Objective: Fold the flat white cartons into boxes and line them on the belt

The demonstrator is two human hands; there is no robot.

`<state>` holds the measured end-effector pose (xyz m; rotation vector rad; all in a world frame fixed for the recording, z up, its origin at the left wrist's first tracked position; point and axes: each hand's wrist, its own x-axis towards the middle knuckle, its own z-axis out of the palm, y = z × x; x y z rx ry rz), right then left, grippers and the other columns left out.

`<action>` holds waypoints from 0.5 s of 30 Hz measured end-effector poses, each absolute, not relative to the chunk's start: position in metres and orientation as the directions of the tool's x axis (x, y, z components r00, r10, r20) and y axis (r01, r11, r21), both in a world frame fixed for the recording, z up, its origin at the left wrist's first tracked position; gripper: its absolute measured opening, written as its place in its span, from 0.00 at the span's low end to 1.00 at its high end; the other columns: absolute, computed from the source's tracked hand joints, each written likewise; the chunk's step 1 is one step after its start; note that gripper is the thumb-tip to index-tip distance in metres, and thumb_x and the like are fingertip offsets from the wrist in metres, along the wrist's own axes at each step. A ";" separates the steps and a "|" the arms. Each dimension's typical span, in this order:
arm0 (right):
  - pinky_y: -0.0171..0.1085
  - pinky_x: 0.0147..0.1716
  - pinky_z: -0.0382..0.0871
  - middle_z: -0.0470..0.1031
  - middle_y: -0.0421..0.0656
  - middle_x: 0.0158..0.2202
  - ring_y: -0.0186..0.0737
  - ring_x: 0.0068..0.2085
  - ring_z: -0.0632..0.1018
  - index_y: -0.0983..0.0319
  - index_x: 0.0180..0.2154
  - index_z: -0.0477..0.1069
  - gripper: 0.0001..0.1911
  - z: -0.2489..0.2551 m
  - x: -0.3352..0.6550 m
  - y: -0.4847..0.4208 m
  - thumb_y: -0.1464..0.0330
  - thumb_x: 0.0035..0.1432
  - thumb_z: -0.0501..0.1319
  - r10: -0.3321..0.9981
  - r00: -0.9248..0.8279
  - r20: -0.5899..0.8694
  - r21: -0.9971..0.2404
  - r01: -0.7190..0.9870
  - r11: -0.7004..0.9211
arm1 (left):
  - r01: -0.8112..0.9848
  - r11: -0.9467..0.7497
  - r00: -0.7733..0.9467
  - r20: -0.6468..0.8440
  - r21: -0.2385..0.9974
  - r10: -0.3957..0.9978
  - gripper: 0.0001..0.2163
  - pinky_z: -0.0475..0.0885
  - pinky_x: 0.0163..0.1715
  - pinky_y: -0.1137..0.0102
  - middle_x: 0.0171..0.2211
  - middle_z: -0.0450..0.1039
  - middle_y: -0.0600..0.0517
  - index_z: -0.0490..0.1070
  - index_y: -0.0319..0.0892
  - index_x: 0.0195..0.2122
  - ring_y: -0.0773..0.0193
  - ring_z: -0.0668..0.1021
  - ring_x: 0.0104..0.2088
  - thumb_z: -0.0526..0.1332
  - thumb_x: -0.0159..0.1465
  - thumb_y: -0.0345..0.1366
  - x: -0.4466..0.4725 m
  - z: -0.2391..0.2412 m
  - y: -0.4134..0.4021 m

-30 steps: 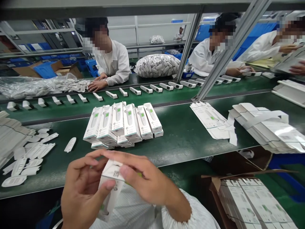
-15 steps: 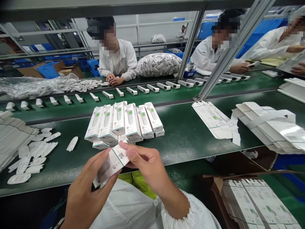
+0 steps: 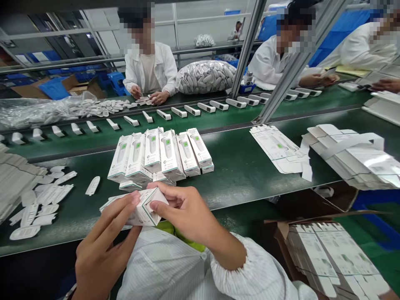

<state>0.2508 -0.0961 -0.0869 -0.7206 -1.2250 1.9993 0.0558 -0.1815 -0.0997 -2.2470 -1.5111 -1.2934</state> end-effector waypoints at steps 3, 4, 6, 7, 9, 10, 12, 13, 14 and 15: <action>0.42 0.49 0.78 0.89 0.42 0.46 0.46 0.45 0.85 0.57 0.66 0.81 0.33 -0.086 0.248 -0.097 0.54 0.64 0.78 0.780 -0.618 -0.100 -0.915 -0.250 -0.316 | 0.809 -0.480 0.116 0.709 0.339 0.695 0.27 0.77 0.66 0.66 0.58 0.82 0.44 0.76 0.39 0.65 0.59 0.84 0.61 0.67 0.67 0.13 0.054 -0.101 -0.182; 0.41 0.48 0.78 0.89 0.41 0.45 0.45 0.45 0.85 0.57 0.66 0.81 0.32 -0.087 0.247 -0.096 0.54 0.64 0.77 0.781 -0.617 -0.097 -0.920 -0.244 -0.307 | 0.810 -0.477 0.112 0.710 0.341 0.696 0.27 0.77 0.66 0.66 0.58 0.82 0.44 0.76 0.40 0.65 0.59 0.84 0.61 0.67 0.67 0.13 0.054 -0.101 -0.183; 0.40 0.47 0.78 0.89 0.41 0.44 0.45 0.44 0.86 0.56 0.66 0.81 0.32 -0.090 0.249 -0.094 0.53 0.65 0.76 0.778 -0.622 -0.089 -0.930 -0.228 -0.289 | 0.809 -0.470 0.096 0.708 0.354 0.700 0.28 0.77 0.66 0.66 0.59 0.82 0.45 0.76 0.42 0.66 0.59 0.84 0.61 0.68 0.67 0.14 0.052 -0.101 -0.185; 0.41 0.48 0.79 0.89 0.41 0.47 0.45 0.46 0.86 0.55 0.67 0.80 0.31 -0.092 0.251 -0.093 0.53 0.66 0.76 0.768 -0.635 -0.083 -0.933 -0.221 -0.283 | 0.806 -0.467 0.090 0.705 0.364 0.704 0.28 0.77 0.66 0.66 0.59 0.82 0.45 0.76 0.43 0.66 0.59 0.84 0.61 0.68 0.68 0.15 0.051 -0.100 -0.186; 0.42 0.55 0.79 0.87 0.43 0.56 0.48 0.55 0.86 0.53 0.68 0.78 0.29 -0.093 0.257 -0.091 0.52 0.71 0.72 0.725 -0.686 -0.055 -0.933 -0.224 -0.283 | 0.796 -0.457 0.072 0.689 0.396 0.721 0.28 0.79 0.65 0.65 0.60 0.82 0.47 0.75 0.47 0.68 0.59 0.84 0.60 0.68 0.69 0.17 0.049 -0.098 -0.186; 0.44 0.60 0.78 0.85 0.44 0.61 0.49 0.61 0.84 0.52 0.70 0.76 0.29 -0.092 0.261 -0.090 0.52 0.74 0.68 0.692 -0.721 -0.032 -0.931 -0.230 -0.284 | 0.794 -0.443 0.060 0.672 0.417 0.738 0.29 0.80 0.64 0.65 0.60 0.82 0.47 0.74 0.49 0.69 0.59 0.84 0.60 0.67 0.70 0.19 0.047 -0.098 -0.186; 0.48 0.66 0.76 0.78 0.45 0.71 0.52 0.69 0.79 0.48 0.75 0.68 0.33 -0.086 0.267 -0.092 0.53 0.75 0.67 0.630 -0.776 0.020 -0.948 -0.216 -0.235 | 0.787 -0.431 0.081 0.619 0.442 0.781 0.29 0.81 0.63 0.65 0.62 0.82 0.48 0.72 0.52 0.71 0.58 0.85 0.60 0.66 0.72 0.22 0.043 -0.097 -0.187; 0.50 0.67 0.75 0.74 0.45 0.73 0.54 0.72 0.77 0.46 0.77 0.65 0.37 -0.081 0.271 -0.093 0.55 0.73 0.70 0.619 -0.783 0.055 -0.970 -0.188 -0.152 | 0.780 -0.438 0.115 0.586 0.446 0.802 0.29 0.81 0.63 0.64 0.63 0.82 0.48 0.71 0.53 0.72 0.57 0.85 0.61 0.66 0.73 0.24 0.040 -0.098 -0.189; 0.50 0.68 0.75 0.73 0.46 0.75 0.55 0.73 0.76 0.45 0.77 0.64 0.40 -0.076 0.275 -0.095 0.59 0.70 0.74 0.623 -0.775 0.105 -0.988 -0.154 -0.025 | 0.773 -0.445 0.147 0.554 0.453 0.819 0.29 0.80 0.65 0.61 0.63 0.82 0.49 0.71 0.54 0.72 0.55 0.84 0.63 0.67 0.73 0.26 0.035 -0.100 -0.192; 0.50 0.68 0.75 0.74 0.46 0.74 0.55 0.72 0.77 0.45 0.76 0.67 0.42 -0.070 0.280 -0.097 0.64 0.66 0.77 0.629 -0.758 0.173 -0.985 -0.124 0.121 | 0.762 -0.445 0.151 0.539 0.470 0.828 0.28 0.78 0.68 0.57 0.65 0.81 0.49 0.72 0.55 0.71 0.52 0.81 0.66 0.68 0.72 0.28 0.029 -0.102 -0.197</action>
